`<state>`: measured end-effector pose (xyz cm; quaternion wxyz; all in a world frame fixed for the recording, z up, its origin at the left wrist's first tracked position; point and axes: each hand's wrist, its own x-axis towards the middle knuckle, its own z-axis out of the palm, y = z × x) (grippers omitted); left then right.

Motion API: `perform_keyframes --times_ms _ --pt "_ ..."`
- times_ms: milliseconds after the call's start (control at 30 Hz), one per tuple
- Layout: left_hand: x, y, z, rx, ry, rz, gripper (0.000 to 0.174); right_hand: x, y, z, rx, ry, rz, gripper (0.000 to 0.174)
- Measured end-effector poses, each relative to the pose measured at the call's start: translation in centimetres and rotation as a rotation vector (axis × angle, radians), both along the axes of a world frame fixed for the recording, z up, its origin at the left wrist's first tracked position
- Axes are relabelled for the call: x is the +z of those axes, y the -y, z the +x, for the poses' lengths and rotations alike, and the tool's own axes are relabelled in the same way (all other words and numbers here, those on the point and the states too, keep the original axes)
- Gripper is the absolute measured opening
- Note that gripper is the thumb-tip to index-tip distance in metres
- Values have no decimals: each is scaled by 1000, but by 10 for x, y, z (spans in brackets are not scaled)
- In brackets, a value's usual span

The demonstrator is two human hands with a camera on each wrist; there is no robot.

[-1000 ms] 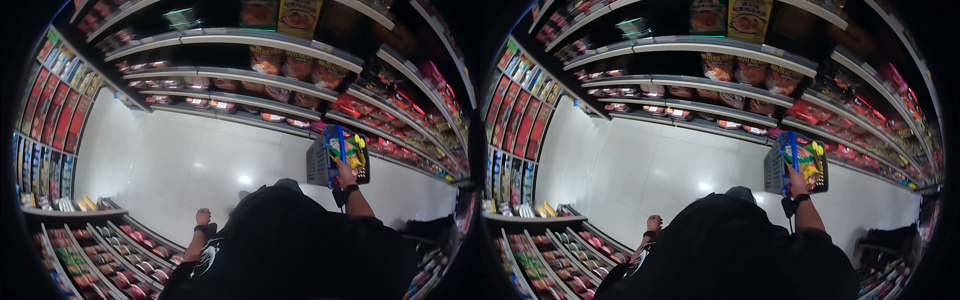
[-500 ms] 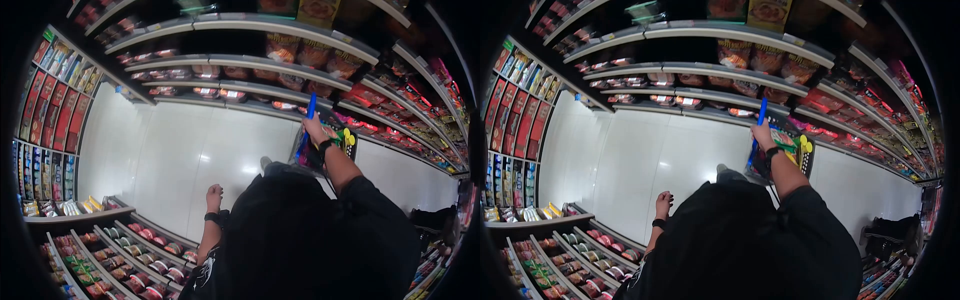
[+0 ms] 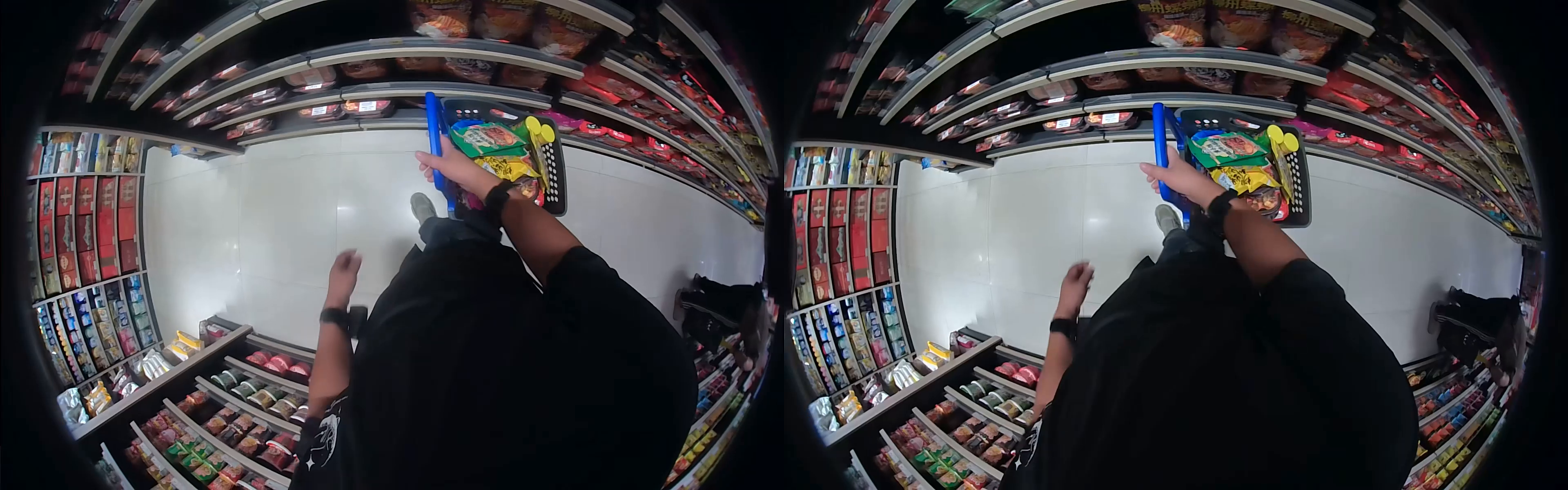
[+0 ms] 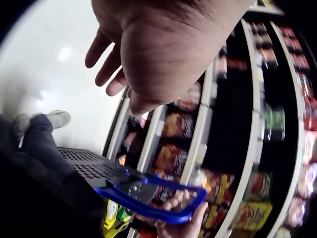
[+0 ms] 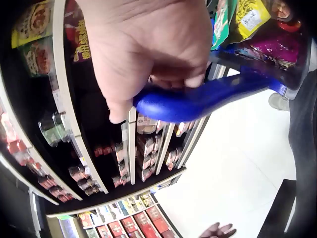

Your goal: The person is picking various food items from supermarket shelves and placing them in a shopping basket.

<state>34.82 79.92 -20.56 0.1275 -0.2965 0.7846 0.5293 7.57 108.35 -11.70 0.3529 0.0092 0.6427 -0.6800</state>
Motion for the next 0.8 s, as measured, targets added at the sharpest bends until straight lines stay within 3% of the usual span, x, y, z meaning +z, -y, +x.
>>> perform_keyframes --times_ms 67,133,200,233,333,433,500,600,633,800 --pt "74 -26 -78 -179 -56 -7 39 -26 -5 -6 83 163 -146 51" --pt "97 -39 -134 -325 -65 53 42 -71 -22 -15 72 273 -374 50" --pt "114 -59 -179 -439 -126 79 52 -101 -35 -18 -144 332 -187 55" --pt "110 -68 -197 -464 -109 97 53 -132 -39 -19 -280 394 -86 55" --pt "111 -88 -243 -504 -29 365 47 -167 -29 -26 -413 538 -36 59" --pt "120 -93 -264 -355 165 509 40 -192 -8 -46 -556 604 -125 62" --pt "119 -88 -276 -466 103 367 40 -193 9 -62 -667 650 -205 60" --pt "120 -77 -299 -527 37 318 43 -199 12 -74 -737 554 -419 55" --pt "122 -75 -307 -522 33 320 43 -213 9 -81 -775 571 -390 49" --pt "101 -45 -335 -519 -11 264 38 -239 -40 -128 -337 -91 234 26"
